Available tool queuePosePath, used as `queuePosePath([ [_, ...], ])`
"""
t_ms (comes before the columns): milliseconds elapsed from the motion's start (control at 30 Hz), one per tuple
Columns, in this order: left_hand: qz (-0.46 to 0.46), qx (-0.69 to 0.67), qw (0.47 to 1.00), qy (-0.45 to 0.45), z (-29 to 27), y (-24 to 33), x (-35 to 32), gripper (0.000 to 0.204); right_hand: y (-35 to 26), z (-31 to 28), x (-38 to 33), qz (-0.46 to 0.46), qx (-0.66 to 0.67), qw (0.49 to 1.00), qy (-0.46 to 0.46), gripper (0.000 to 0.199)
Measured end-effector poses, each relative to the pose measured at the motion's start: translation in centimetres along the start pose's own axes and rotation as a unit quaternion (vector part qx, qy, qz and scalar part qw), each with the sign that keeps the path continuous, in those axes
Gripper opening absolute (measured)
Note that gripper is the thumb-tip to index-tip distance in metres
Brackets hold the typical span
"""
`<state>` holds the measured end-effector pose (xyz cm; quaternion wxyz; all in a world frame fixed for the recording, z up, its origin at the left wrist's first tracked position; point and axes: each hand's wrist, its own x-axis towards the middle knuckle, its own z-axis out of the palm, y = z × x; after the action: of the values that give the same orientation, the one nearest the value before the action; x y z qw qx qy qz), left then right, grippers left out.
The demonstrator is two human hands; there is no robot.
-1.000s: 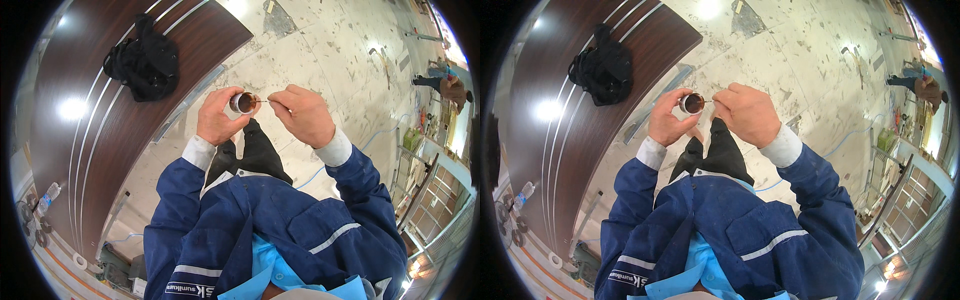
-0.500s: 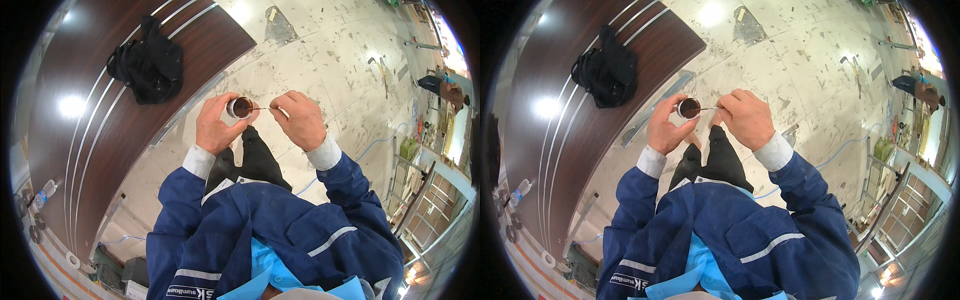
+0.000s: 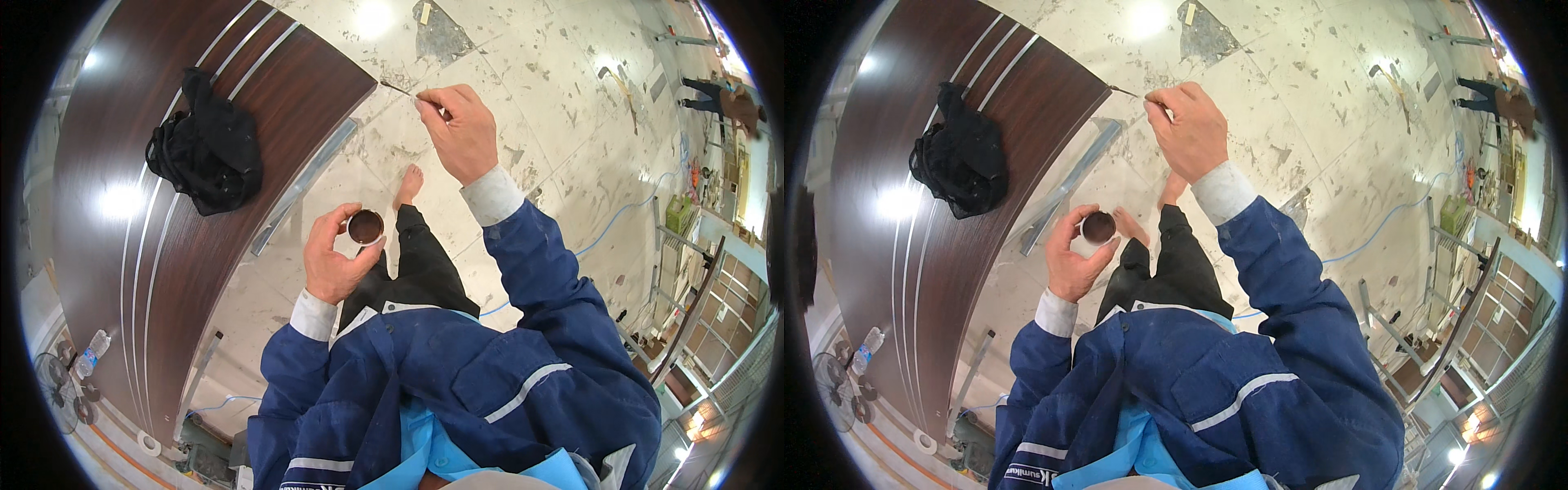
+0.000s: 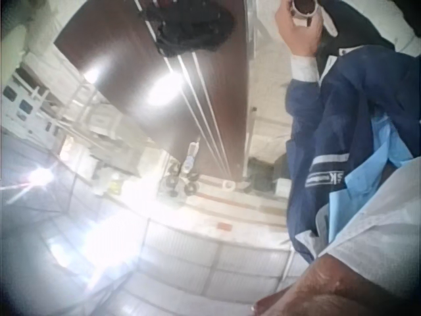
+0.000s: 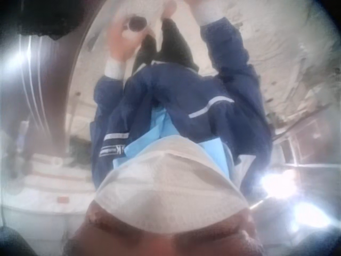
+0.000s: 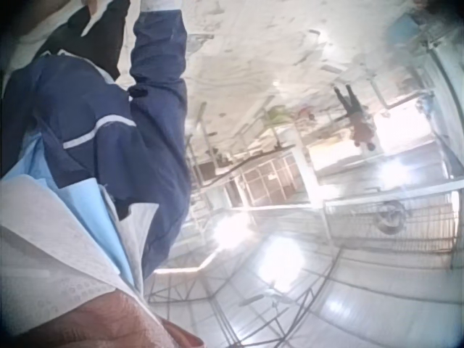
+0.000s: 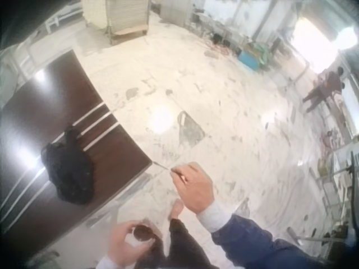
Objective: The person applies a dark liquid finish to a large wooden tabletop using a small brush and wipes the surface with a black cloth. The person repeatedly dips the brush into a small container and spreads the finish along the tabletop, then wipes it with the cloth.
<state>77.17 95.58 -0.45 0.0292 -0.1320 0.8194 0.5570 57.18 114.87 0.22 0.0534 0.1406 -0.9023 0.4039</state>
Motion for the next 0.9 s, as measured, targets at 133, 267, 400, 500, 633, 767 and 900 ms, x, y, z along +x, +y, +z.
queuePosePath([
  [133, -0.002, -0.02, 1.0, -0.006, 0.4, -0.3, -0.6, 0.062, 0.0, 0.6, 0.7, 0.018, 0.009, 1.0, 0.003, 0.008],
  [267, 0.01, -0.004, 1.0, 0.001, 0.5, -0.3, -0.4, 0.062, -0.1, 0.6, 1.0, 0.001, -0.003, 1.0, -0.008, 0.009],
  [400, 0.012, -0.012, 1.0, 0.005, 0.5, -0.4, 0.0, 0.062, 0.0, 0.5, 1.1, 0.002, -0.005, 1.0, -0.01, 0.009],
  [500, 0.012, -0.013, 1.0, 0.009, 0.4, -0.3, 0.0, 0.062, 0.0, 0.5, 1.3, -0.003, 0.0, 1.0, -0.005, 0.007],
  [633, 0.005, -0.024, 1.0, 0.008, 0.3, -0.2, -0.1, 0.061, -0.1, 0.5, 1.3, -0.001, -0.008, 1.0, -0.014, 0.007],
  [767, 0.009, -0.003, 1.0, 0.008, 0.1, -0.3, -0.2, 0.061, -0.2, 0.5, 1.1, 0.005, 0.0, 1.0, -0.008, 0.008],
  [900, -0.001, -0.012, 1.0, 0.005, -0.1, -0.4, -0.4, 0.061, -0.3, 0.6, 0.8, 0.013, -0.008, 1.0, -0.027, 0.009],
])
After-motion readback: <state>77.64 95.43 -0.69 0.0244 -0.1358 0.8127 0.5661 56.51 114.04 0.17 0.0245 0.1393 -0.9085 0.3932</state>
